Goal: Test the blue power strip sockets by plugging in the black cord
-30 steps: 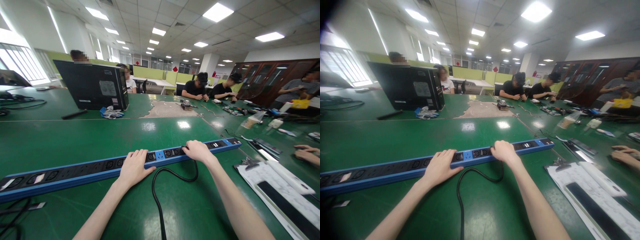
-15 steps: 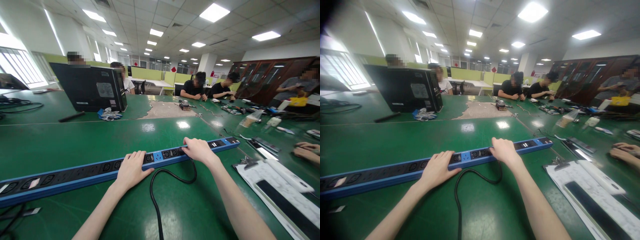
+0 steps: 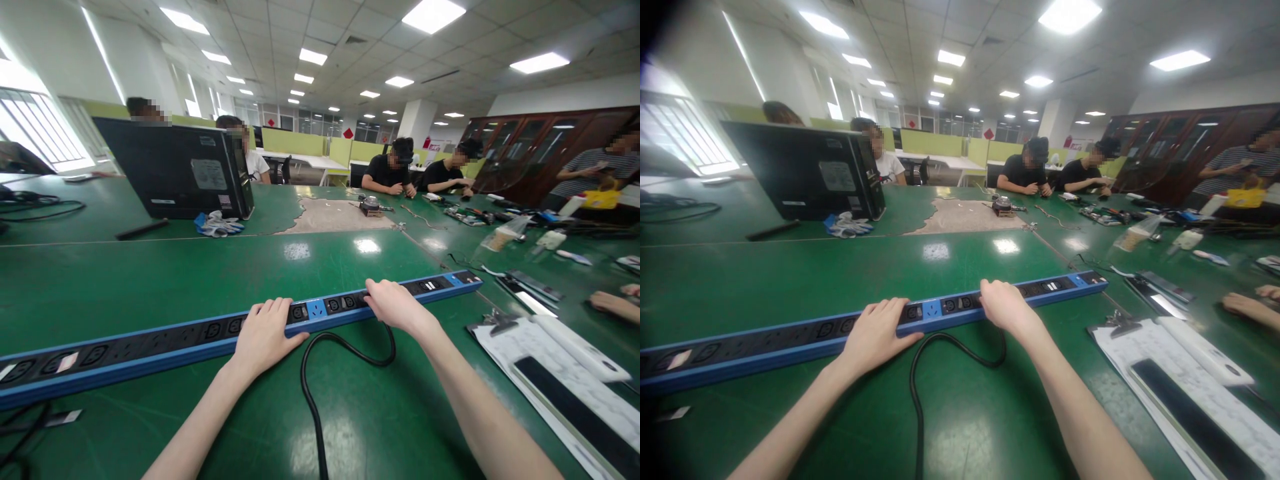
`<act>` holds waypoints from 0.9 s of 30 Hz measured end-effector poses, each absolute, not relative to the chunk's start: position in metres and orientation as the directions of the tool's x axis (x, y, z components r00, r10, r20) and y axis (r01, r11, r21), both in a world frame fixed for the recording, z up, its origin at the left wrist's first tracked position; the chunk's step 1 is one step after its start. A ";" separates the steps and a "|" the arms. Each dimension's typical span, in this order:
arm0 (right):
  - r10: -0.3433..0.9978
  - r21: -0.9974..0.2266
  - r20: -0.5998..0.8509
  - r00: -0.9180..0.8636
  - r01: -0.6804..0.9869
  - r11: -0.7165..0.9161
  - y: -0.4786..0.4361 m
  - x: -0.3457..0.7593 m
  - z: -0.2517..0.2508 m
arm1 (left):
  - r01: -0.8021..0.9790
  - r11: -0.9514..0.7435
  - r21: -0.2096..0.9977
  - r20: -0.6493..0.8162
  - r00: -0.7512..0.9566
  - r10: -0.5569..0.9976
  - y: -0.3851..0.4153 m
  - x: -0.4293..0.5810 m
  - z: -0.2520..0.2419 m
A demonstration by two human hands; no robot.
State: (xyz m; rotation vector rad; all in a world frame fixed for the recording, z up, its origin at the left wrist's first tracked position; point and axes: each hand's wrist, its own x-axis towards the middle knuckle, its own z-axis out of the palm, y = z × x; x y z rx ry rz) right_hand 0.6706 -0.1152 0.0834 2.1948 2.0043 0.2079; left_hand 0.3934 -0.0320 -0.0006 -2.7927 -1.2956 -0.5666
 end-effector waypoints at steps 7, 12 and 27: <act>0.995 0.219 -0.088 0.036 0.976 -0.016 -0.097 0.671 0.092 | 0.748 -0.642 0.168 0.300 0.581 0.756 -0.029 0.394 0.000; 0.999 0.238 -0.051 0.015 0.971 -0.003 -0.094 0.665 0.085 | 0.740 -0.650 0.173 0.321 0.582 0.747 -0.029 0.392 0.000; 0.993 0.239 -0.037 0.110 0.966 -0.099 -0.097 0.665 0.081 | 0.738 -0.655 0.159 0.332 0.585 0.740 -0.032 0.391 0.000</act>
